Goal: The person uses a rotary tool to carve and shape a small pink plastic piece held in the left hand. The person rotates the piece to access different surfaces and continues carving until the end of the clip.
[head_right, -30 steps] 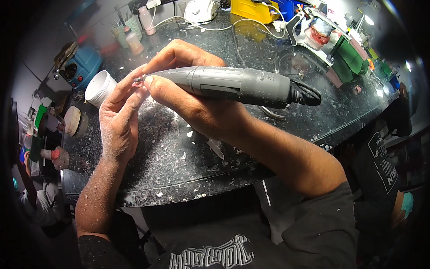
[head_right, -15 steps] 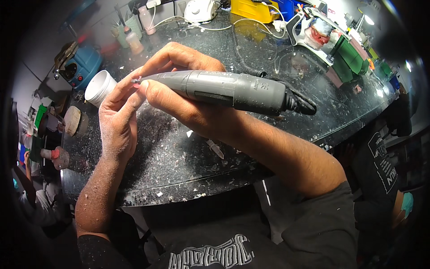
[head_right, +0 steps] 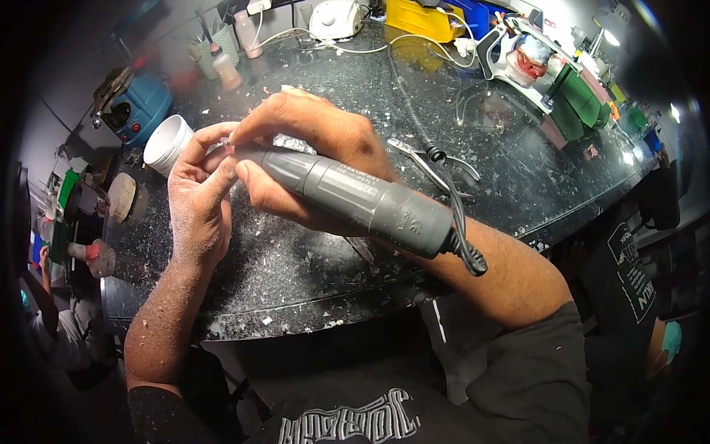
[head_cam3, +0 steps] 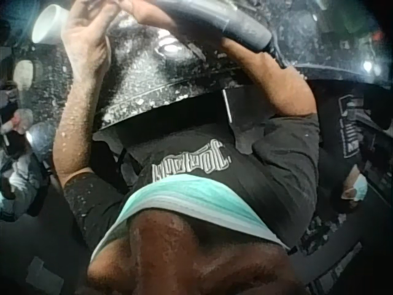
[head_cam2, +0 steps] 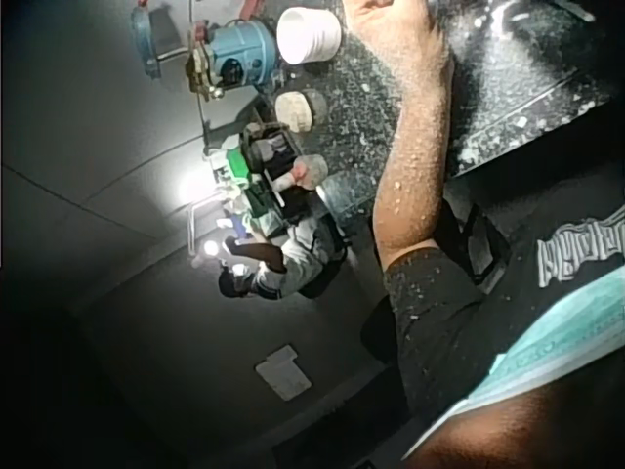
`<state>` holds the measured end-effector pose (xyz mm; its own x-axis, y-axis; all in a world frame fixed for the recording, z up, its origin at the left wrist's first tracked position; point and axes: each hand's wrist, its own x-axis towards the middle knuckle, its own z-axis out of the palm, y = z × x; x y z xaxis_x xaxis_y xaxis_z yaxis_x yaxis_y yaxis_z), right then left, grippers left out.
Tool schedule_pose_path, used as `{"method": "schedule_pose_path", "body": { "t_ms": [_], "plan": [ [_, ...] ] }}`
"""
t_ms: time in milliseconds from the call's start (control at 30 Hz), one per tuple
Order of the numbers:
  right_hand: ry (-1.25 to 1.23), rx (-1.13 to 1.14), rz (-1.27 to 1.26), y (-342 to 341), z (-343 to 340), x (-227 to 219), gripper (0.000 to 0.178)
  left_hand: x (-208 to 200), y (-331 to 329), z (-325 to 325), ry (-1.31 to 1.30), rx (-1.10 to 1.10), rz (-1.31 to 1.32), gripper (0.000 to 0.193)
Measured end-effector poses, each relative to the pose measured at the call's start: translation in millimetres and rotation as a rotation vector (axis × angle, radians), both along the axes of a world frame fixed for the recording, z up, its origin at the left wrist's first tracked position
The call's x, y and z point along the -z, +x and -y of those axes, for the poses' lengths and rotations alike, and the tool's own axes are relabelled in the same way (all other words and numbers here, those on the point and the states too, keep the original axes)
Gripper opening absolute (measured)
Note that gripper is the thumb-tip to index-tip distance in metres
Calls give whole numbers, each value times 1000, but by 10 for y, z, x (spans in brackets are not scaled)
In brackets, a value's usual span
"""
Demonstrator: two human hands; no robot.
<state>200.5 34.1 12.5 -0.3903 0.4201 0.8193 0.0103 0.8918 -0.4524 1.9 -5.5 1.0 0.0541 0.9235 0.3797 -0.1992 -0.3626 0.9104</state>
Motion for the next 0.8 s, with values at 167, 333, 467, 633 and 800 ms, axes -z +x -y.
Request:
{"method": "schedule_pose_path", "body": {
  "t_ms": [167,333,467,633,800],
  "plan": [
    [60,-5,54,27,-11,-9,31,13,-11,-13,5,14,21,26],
    [84,-38,72,40,-24,-27,31,8,-25,-11,-3,28,35,26],
    [-12,-38,-47,31,-18,-1,31,-10,29,-12,10,-1,41,30],
    [-360,-59,-324,-10,-84,-31,31,-57,60,-17,0,-33,26,40],
    [-307,-14,-158,-32,-12,-21,34,-60,53,-14,-5,-27,31,44]
  ]
}}
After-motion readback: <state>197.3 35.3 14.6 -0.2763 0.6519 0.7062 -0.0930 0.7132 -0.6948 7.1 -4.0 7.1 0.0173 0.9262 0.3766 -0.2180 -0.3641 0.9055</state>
